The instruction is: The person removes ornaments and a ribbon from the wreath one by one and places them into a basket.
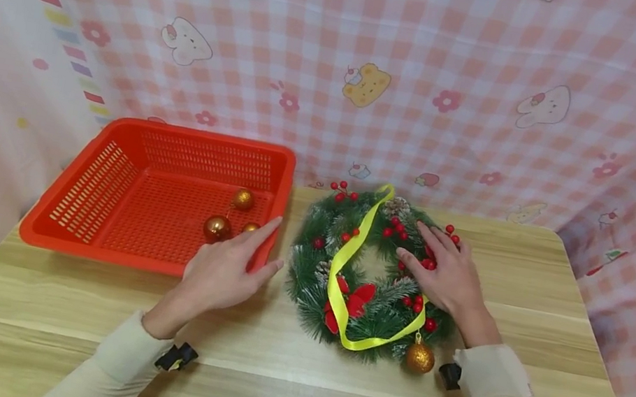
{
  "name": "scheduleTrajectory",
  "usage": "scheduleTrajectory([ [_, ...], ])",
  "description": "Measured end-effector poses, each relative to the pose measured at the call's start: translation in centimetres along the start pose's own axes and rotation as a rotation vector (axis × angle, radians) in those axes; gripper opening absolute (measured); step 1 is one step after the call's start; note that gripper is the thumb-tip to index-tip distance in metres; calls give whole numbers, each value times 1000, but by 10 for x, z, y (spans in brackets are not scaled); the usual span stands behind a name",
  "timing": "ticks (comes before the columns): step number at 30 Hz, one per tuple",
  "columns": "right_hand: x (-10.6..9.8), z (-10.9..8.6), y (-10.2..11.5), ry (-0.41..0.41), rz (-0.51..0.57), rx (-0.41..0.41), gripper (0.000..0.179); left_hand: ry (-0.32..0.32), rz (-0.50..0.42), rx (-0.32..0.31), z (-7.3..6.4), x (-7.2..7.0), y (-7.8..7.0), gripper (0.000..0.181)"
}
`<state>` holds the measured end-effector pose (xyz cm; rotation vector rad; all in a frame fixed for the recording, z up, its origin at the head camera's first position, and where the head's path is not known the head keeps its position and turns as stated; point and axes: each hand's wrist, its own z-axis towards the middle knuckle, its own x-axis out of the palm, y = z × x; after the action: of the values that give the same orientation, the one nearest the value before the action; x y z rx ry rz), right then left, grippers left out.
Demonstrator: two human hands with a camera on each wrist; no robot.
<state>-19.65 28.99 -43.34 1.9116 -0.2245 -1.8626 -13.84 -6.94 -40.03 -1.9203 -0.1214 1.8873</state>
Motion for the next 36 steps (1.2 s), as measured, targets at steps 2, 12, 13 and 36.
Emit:
scheduleTrajectory([
  [2, 3, -3, 5, -18, -13, 37, 73, 2, 2, -1, 0, 0, 0, 69],
  [12, 22, -18, 35, -149, -26, 269, 78, 6, -8, -15, 1, 1, 1, 70],
  [13, 24, -20, 39, -159, -16, 290, 79, 6, -13, -15, 1, 1, 1, 70],
  [36, 5, -11, 22, 11, -153, -315, 68, -8, -42, 16, 1, 2, 1, 70],
])
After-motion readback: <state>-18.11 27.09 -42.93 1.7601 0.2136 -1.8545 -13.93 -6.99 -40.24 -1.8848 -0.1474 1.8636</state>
